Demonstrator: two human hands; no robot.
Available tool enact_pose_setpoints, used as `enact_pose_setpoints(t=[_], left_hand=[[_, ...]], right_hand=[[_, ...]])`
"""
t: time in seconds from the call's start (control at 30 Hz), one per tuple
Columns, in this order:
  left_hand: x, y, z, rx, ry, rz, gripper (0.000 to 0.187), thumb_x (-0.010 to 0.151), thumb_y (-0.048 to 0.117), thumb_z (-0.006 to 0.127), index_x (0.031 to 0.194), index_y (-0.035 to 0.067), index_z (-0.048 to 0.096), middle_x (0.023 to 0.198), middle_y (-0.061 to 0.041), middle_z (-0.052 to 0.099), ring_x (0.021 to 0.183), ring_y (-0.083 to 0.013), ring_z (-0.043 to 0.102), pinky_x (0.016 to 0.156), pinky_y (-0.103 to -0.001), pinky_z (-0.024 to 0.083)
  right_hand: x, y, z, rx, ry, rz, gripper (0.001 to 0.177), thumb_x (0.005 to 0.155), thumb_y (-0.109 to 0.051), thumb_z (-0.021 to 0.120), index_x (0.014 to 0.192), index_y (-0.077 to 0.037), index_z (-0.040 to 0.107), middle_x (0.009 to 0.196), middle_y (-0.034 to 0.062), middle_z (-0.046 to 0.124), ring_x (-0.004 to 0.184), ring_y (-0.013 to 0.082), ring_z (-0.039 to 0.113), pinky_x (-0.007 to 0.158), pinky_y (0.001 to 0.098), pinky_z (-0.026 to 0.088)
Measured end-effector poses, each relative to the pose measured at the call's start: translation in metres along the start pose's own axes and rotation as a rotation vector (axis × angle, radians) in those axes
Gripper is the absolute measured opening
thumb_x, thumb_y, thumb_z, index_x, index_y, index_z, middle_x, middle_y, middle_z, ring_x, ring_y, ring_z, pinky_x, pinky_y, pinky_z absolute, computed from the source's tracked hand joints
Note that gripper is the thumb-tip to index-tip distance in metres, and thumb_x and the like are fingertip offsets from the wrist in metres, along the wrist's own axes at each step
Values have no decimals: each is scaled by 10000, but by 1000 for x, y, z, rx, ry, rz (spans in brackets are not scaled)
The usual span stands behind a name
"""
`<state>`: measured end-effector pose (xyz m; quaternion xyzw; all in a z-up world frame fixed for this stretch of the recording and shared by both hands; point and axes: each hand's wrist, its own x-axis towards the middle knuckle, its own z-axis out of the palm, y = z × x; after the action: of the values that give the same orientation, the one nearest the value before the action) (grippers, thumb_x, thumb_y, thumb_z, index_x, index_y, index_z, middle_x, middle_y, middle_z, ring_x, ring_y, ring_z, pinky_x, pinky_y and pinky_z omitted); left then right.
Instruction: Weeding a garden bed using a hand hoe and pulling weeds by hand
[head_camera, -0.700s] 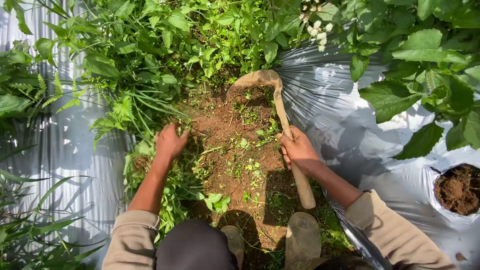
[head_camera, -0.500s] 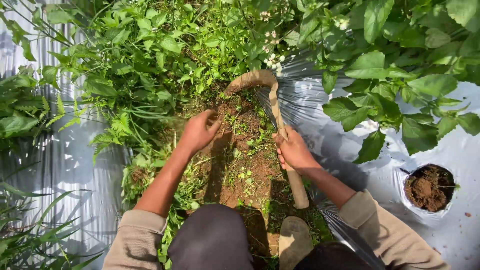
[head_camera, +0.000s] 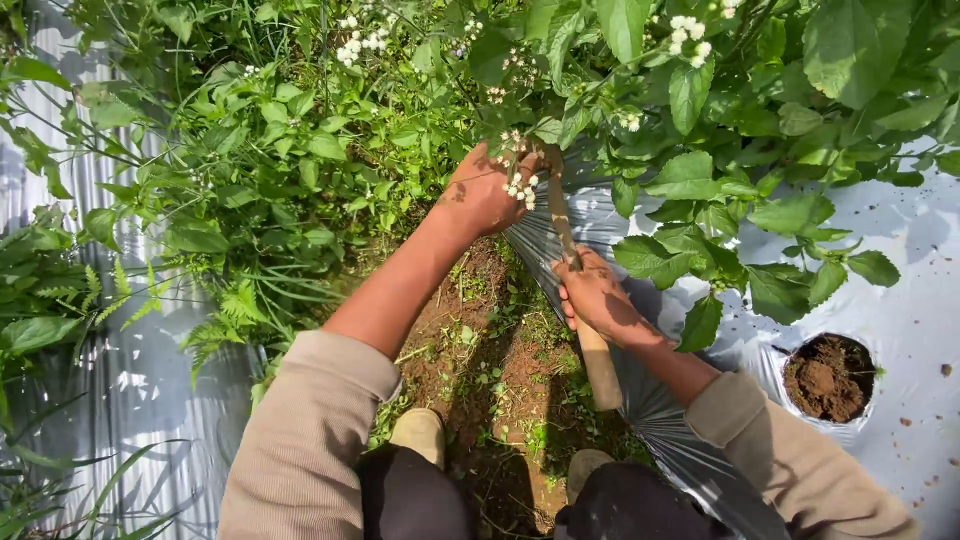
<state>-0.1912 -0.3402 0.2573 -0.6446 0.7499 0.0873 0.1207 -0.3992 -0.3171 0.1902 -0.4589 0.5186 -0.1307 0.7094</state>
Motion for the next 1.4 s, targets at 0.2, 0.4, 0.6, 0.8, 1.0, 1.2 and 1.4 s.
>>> enact_pose_setpoints(t=[0.2, 0.4, 0.6, 0.8, 1.0, 1.2, 1.4], left_hand=[[15, -27, -41, 432, 133, 112, 328, 1011, 197, 583, 1328, 276, 606, 1378, 13, 634, 1385, -243, 514, 1259, -517, 225], [114, -136, 97, 274, 60, 3, 666, 1063, 101, 167, 1604, 488, 112, 1700, 28, 126, 1551, -339, 202, 1191, -642, -172], [99, -172, 100, 296, -4, -90, 679, 996, 664, 281, 1611, 392, 187, 1702, -48, 185, 1529, -357, 242, 1206, -700, 8], [52, -195, 128, 292, -7, -252, 615, 1045, 668, 240, 1570, 389, 399, 1645, 37, 389, 1511, -321, 320, 1126, -720, 342], [43, -203, 193, -119, -230, -467, 709, 1010, 600, 186, 1611, 249, 324, 1681, -42, 255, 1480, -414, 321, 1158, -687, 175], [24, -150, 113, 255, -73, -373, 538, 1064, 440, 399, 1564, 247, 450, 1609, -136, 453, 1545, -427, 202, 1147, -778, -44], [7, -146, 118, 339, -68, -248, 457, 1036, 557, 464, 1329, 266, 660, 1344, -67, 697, 1313, -260, 612, 1140, -805, -90]], right_hand=[[5, -8, 22, 91, 115, -61, 211, 991, -192, 588, 1042, 6, 538, 596, 55, 541, 373, 151, 533, 256, 298, 499], [-5, -37, 34, 45, 147, 102, 204, 1061, -214, 561, 961, -124, 407, 631, 65, 479, 410, 177, 445, 340, 339, 423], [-18, -62, 49, -241, 251, 176, 110, 1089, -210, 541, 1070, -113, 492, 670, 72, 523, 458, 181, 492, 362, 323, 454], [13, -48, 62, -202, 391, -45, 155, 1008, -139, 596, 998, 16, 593, 619, 144, 577, 391, 252, 580, 265, 391, 536], [47, -45, 109, 35, 440, -268, 134, 1073, -135, 497, 1053, -13, 549, 690, 50, 567, 459, 126, 570, 331, 228, 559], [64, -10, 168, 44, 467, -263, 141, 1077, -88, 438, 1155, 25, 469, 745, 74, 566, 507, 110, 552, 382, 213, 558], [78, 39, 186, -172, 446, -166, 238, 1078, -176, 542, 1227, -1, 477, 867, 196, 633, 633, 247, 602, 594, 351, 592]])
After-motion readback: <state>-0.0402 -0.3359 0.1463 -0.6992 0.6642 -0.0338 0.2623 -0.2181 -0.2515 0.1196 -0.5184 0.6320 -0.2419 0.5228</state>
